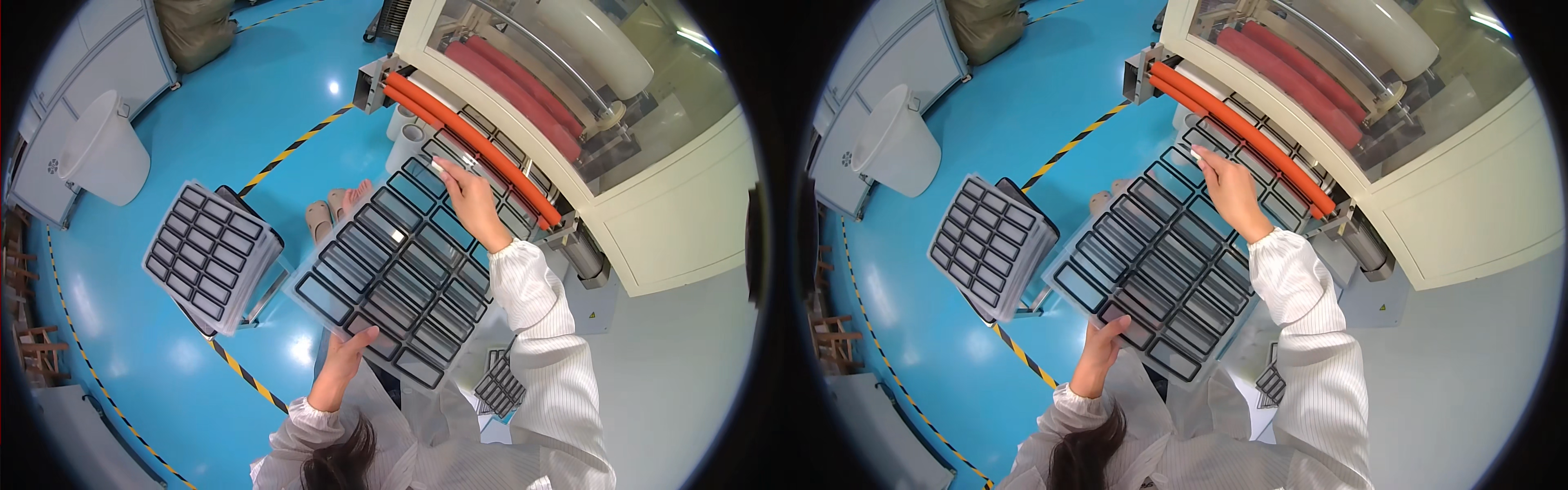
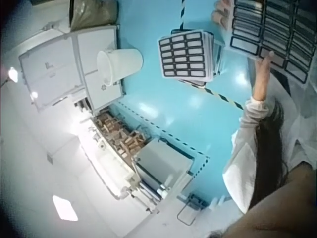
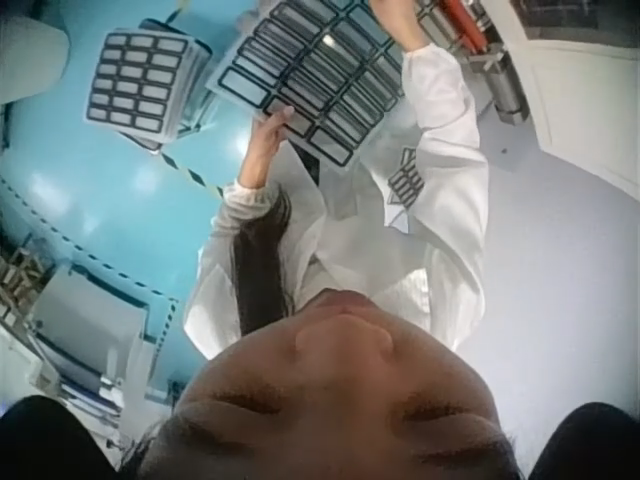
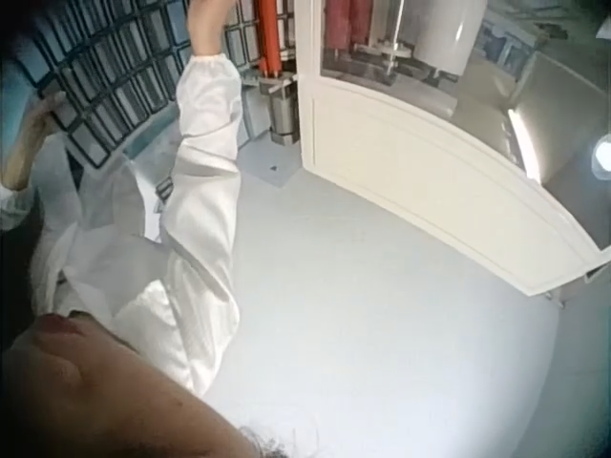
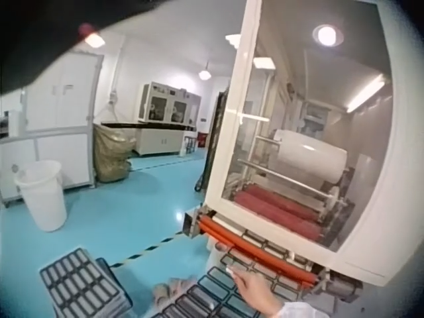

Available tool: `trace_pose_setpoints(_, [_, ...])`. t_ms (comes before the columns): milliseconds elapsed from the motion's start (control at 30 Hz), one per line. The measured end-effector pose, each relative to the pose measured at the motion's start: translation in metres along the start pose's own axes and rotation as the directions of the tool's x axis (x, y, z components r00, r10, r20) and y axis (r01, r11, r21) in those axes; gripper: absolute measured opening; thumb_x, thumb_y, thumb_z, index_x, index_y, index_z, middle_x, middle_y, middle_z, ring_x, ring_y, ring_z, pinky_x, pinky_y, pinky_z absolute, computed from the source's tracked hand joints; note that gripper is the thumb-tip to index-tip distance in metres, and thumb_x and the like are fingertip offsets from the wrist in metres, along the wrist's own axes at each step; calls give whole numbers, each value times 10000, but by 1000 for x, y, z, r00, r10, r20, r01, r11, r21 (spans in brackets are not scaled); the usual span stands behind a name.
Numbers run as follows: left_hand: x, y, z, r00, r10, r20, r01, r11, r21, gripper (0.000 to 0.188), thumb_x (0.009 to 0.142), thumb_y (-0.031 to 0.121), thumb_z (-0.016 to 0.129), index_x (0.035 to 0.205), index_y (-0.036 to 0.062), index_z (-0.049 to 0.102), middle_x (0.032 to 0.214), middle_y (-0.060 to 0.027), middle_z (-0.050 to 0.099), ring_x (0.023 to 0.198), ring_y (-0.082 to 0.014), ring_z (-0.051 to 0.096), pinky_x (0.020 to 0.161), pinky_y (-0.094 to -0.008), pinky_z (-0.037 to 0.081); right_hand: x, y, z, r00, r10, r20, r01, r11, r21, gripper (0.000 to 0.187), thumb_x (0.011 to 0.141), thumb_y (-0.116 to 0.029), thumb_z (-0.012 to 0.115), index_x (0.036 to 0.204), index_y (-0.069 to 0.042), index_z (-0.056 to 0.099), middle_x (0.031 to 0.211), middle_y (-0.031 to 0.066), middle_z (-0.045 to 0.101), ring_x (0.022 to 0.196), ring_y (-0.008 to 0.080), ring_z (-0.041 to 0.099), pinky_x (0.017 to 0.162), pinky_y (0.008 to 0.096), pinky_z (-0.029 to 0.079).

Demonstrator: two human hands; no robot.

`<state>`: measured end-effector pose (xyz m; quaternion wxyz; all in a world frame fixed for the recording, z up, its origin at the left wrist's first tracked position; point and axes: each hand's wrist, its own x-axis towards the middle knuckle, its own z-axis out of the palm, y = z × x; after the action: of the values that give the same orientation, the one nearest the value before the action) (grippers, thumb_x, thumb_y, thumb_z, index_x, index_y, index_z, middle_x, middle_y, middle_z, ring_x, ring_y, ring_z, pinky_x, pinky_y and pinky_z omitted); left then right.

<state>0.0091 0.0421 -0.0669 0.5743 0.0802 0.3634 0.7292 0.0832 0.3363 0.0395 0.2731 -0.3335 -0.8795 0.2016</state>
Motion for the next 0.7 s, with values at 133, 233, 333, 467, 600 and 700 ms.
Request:
trace_pose_setpoints(133, [3,7,5,1000,-21,-1,21,1000,10,425,787,58,667,1188,27,531,1090,-55,604,1013,-166,568,868,-293,443,6,-11,4,996,14,89,-11,999,-36,273,928,-151,517,1180,-75,590,1106,184,609,998,345,598,820,338,493])
trace_pose_setpoints(233, [6,7,7,1000,-16,-16,16,1000,6,435,785,63,671,1195,25,527,1115,-52,591,1028,-158,556,892,-293,425,5,-14,10,994,13,109,-6,998,-59,273,928,-147,513,1180,-76,590,1104,183,612,986,348,604,816,341,493])
trace_pose_setpoints(333, [8,7,6,1000,-30,-1,30,1000,-4,452,788,85,681,1206,22,521,1125,-50,584,1033,-155,549,897,-292,420,2,-24,12,992,4,122,5,997,-74,268,925,-143,516,1172,-77,598,1069,183,622,946,349,613,802,343,498])
trace_pose_setpoints(467, [6,8,4,1000,-9,-10,9,1000,-3,469,793,116,690,1216,19,512,1129,-51,581,1038,-155,546,896,-290,420,-3,-24,20,990,-93,103,103,990,-94,267,906,-109,533,1161,-91,610,1027,175,634,886,336,628,749,348,513])
trace_pose_setpoints(600, [8,9,2,1000,-21,-14,21,1000,-12,496,794,144,699,1232,22,499,1139,-58,577,1047,-162,543,902,-298,421,-7,-19,32,984,-152,97,163,979,-118,300,874,-71,554,1166,-112,610,964,153,654,824,315,639,712,352,519])
trace_pose_setpoints(700, [3,14,3,999,-25,-22,25,1000,10,510,789,141,701,1238,21,492,1145,-64,576,1053,-170,542,910,-305,421,-8,-19,38,979,-172,110,190,964,-188,319,855,-69,558,1167,-119,606,879,124,666,766,301,636,665,362,514])
